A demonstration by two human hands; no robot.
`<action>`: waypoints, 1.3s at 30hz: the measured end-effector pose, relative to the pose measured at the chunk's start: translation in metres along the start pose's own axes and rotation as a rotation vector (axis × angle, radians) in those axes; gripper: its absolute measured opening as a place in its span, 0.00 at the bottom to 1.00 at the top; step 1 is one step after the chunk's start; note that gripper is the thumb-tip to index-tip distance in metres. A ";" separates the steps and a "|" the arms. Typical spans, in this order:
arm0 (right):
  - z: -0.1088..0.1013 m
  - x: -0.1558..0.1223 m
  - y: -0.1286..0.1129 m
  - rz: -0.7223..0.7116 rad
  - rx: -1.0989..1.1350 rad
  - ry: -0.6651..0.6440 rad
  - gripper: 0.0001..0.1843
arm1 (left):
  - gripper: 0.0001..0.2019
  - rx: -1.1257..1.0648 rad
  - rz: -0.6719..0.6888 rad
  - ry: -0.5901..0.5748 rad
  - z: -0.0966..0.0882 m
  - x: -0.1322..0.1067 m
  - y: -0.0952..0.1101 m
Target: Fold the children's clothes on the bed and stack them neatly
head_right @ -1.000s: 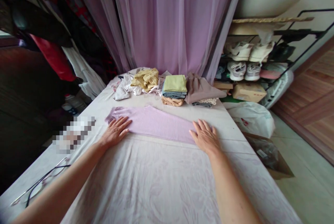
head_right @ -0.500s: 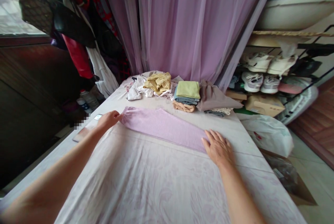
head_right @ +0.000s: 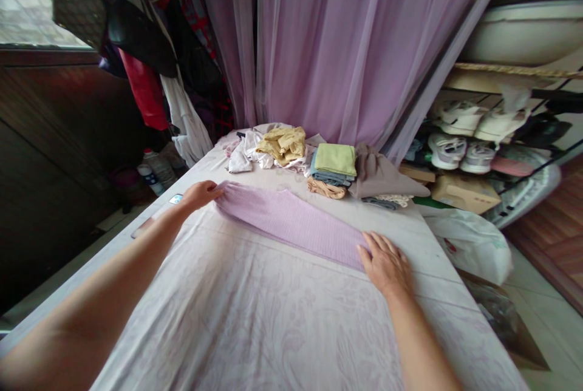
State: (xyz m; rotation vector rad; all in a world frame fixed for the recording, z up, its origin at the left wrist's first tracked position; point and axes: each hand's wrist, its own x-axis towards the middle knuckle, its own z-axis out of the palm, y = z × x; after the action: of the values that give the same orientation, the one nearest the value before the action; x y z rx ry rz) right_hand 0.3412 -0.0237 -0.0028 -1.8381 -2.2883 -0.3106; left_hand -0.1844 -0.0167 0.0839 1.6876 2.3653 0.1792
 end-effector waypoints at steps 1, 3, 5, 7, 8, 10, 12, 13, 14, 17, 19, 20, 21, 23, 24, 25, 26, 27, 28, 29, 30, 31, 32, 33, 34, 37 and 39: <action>0.000 0.000 0.000 0.003 -0.001 -0.001 0.27 | 0.23 -0.002 -0.004 0.004 0.002 -0.001 -0.002; -0.001 0.000 -0.001 0.013 0.001 0.000 0.26 | 0.21 0.001 -0.018 -0.011 0.009 -0.004 -0.006; -0.002 0.000 -0.002 0.020 0.008 0.003 0.26 | 0.20 -0.008 -0.024 -0.019 0.015 -0.006 -0.009; -0.003 0.000 -0.003 0.021 0.012 -0.004 0.26 | 0.22 -0.027 -0.029 -0.009 0.017 -0.009 -0.011; -0.004 0.000 -0.003 0.020 0.012 -0.008 0.27 | 0.22 -0.032 -0.039 -0.008 0.017 -0.010 -0.011; -0.004 0.000 -0.004 0.020 0.006 -0.013 0.27 | 0.23 -0.016 -0.054 0.021 0.015 -0.015 -0.008; -0.005 -0.001 -0.004 0.025 -0.001 -0.014 0.27 | 0.23 0.047 -0.014 0.120 0.013 -0.021 0.001; -0.005 -0.001 -0.003 0.027 -0.002 -0.015 0.27 | 0.23 0.081 0.039 0.181 0.013 -0.024 0.008; -0.005 -0.001 -0.003 0.029 -0.003 -0.016 0.27 | 0.24 0.108 0.114 0.234 0.015 -0.028 0.017; -0.006 -0.001 -0.004 0.023 -0.007 -0.016 0.27 | 0.24 0.120 0.397 0.237 0.031 -0.036 0.052; -0.007 -0.001 -0.005 0.019 -0.012 -0.021 0.27 | 0.25 0.125 0.542 0.132 0.049 -0.038 0.074; -0.008 -0.001 -0.005 0.020 -0.015 -0.027 0.27 | 0.27 0.124 0.563 0.081 0.058 -0.038 0.082; -0.008 -0.001 -0.006 0.023 -0.019 -0.033 0.27 | 0.28 0.118 0.558 0.060 0.066 -0.038 0.088; -0.009 -0.001 -0.006 0.029 -0.026 -0.038 0.27 | 0.31 0.109 0.511 0.049 0.079 -0.034 0.091; -0.008 -0.001 -0.006 0.031 -0.028 -0.037 0.26 | 0.32 0.107 0.483 0.057 0.083 -0.032 0.089; -0.008 -0.001 -0.006 0.032 -0.030 -0.034 0.26 | 0.32 0.107 0.458 0.067 0.085 -0.030 0.086; -0.008 -0.001 -0.006 0.033 -0.030 -0.030 0.26 | 0.32 0.109 0.436 0.076 0.085 -0.029 0.081; -0.007 -0.002 -0.006 0.033 -0.028 -0.025 0.26 | 0.32 0.111 0.416 0.087 0.085 -0.027 0.075; -0.007 -0.002 -0.006 0.031 -0.024 -0.020 0.26 | 0.32 0.113 0.398 0.097 0.083 -0.026 0.070; -0.007 -0.002 -0.006 0.029 -0.019 -0.016 0.26 | 0.32 0.113 0.383 0.104 0.081 -0.025 0.065; -0.007 -0.002 -0.006 0.027 -0.015 -0.011 0.26 | 0.31 0.112 0.370 0.108 0.079 -0.024 0.061; -0.007 -0.002 -0.006 0.025 -0.011 -0.007 0.26 | 0.31 0.112 0.360 0.105 0.076 -0.023 0.059; -0.008 -0.002 -0.006 0.025 -0.008 -0.003 0.25 | 0.31 0.117 0.349 0.097 0.073 -0.023 0.059; -0.008 -0.002 -0.007 0.025 -0.006 -0.001 0.25 | 0.31 0.126 0.334 0.085 0.070 -0.023 0.061; -0.009 -0.002 -0.007 0.026 -0.003 -0.002 0.25 | 0.30 0.138 0.315 0.076 0.068 -0.023 0.065; -0.012 -0.001 -0.009 0.038 0.005 -0.023 0.25 | 0.30 0.147 0.297 0.075 0.066 -0.028 0.093; -0.014 0.000 -0.010 0.049 0.008 -0.040 0.25 | 0.30 0.120 0.377 0.086 0.074 -0.036 0.120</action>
State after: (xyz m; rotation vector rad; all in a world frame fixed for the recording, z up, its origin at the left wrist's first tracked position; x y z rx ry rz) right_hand 0.3316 -0.0299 0.0100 -1.9108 -2.2629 -0.2593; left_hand -0.0443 -0.0134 0.0448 2.2149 2.1283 0.1774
